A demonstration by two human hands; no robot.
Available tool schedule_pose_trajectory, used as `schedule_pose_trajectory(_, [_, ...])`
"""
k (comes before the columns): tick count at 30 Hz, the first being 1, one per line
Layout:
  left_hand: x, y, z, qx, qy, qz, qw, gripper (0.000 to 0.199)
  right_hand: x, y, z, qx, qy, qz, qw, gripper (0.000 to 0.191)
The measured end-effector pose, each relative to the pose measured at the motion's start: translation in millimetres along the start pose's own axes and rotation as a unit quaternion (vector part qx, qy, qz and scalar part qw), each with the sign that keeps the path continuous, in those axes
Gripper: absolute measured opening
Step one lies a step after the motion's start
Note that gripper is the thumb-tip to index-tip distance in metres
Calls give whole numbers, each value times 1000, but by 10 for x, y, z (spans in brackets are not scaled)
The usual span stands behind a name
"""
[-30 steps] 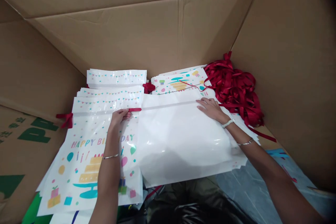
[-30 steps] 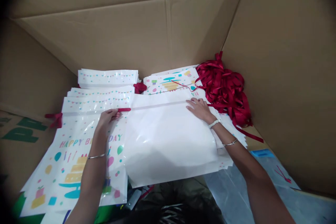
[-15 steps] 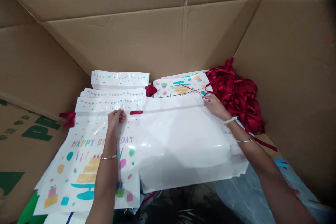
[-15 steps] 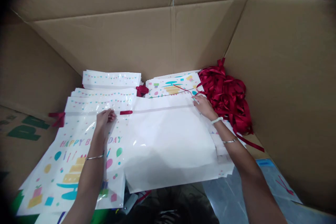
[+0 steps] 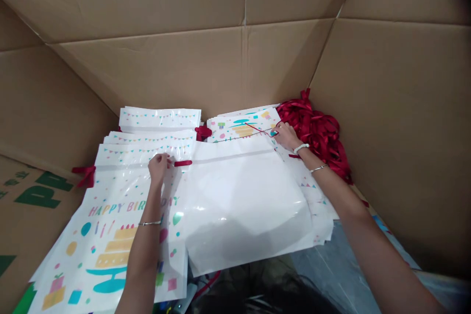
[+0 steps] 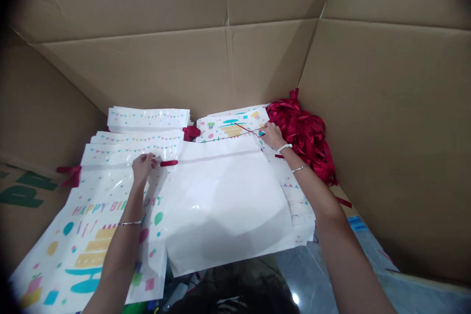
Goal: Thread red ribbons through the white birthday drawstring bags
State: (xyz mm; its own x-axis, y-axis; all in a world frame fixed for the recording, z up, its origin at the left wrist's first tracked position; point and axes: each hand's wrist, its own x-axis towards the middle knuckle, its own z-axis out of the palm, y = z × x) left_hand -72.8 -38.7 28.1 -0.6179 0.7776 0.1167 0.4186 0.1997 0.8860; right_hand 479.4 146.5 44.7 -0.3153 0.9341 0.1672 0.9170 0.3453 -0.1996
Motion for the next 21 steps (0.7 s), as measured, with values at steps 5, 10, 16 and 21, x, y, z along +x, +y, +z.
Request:
schedule_pose_trajectory(5, [-85,240,201,1,-17,28,999,22,206,88,-175,73,12,147,986,36])
schedule_pose_trajectory(10, [-255,345,322,7,-40,41,998,21,318,-135,-154,12,-62,202,977,39])
schedule_pose_trajectory(16, [-551,681,409,-25,-106,86,990,20,458,-170,-519,42,35,154,987,29])
schedule_pose_trajectory(21, [-756,1251,504,-48,-137,157,977,23,739,-405,-1795,129,265,56,954,29])
